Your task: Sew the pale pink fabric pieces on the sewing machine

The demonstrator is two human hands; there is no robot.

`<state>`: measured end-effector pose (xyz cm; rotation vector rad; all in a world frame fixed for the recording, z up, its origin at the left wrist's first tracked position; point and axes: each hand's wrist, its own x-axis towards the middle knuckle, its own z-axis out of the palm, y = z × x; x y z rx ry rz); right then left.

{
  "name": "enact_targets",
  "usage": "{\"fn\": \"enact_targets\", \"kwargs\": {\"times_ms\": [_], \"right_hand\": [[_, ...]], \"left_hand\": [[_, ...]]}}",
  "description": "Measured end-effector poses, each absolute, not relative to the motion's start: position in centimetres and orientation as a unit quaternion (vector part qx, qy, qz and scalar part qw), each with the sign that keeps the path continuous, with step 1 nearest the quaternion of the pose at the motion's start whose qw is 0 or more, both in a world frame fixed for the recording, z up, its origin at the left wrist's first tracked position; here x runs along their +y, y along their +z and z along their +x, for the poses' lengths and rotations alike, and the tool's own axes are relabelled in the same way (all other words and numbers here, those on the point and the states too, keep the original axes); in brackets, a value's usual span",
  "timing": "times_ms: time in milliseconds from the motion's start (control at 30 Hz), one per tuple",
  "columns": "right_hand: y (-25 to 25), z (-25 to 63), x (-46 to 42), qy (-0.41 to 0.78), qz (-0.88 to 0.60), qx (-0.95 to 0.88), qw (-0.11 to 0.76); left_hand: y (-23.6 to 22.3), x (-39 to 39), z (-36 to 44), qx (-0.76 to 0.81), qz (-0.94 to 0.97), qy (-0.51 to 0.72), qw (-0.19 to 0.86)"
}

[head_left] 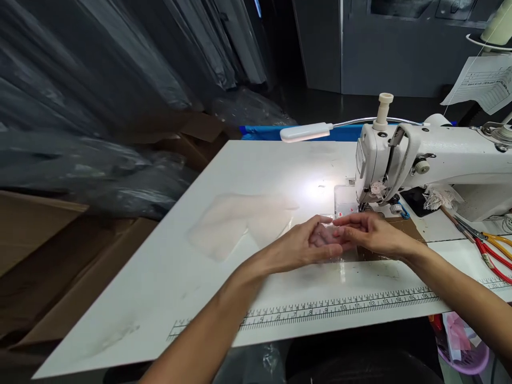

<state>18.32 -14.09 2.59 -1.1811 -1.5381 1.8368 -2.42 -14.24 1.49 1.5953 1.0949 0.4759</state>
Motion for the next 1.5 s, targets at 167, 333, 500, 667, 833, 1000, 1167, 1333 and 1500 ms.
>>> {"fn": "enact_targets", "kwargs": {"times_ms": [167,333,500,667,833,1000,1167,1333,1500], "right_hand": [[0.2,21.9,-14.7,0.297,-0.455,-0.808,0.229],[-1.6,23.8,-14.7,0.107,-0.346,-0.918,0.162],[-1.7,24.4,-13.0,0.152,-0.342,-0.913,0.162],[-2.6,25.4,-12.7,0.245,-0.39,-0.861,0.216],[-3.8,25.6,-13.0,0.189,-0.319,-0.893,0.256],[-3.5,25.2,-13.2,0.146,-0.308,-0.915,0.216],[-2.7,24.6,-13.6,0.131,-0.338,-0.918,0.162],[-2.7,24.8,-13.8,0.165,-0.351,-0.904,0.18],[-2.8,25.8,-13.5,0.215,-0.326,-0.896,0.212]], "left_hand": [[-0.3,-15.0,-0.3,0.534,0.604,0.244,0.539],[-0.9,-15.3,0.7,0.563,0.636,0.297,0.436],[-0.8,-14.9,0.4,0.598,0.647,0.298,0.368],[-0.4,-14.4,0.2,0.629,0.628,0.294,0.351],[-0.3,-14.1,0.2,0.632,0.606,0.292,0.385],[-0.5,-13.9,0.0,0.621,0.584,0.295,0.431],[-0.6,-13.9,-0.2,0.612,0.576,0.303,0.449],[-0.5,-14.0,-0.1,0.603,0.583,0.307,0.45],[-0.3,-14.1,-0.1,0.603,0.595,0.297,0.44]]}}
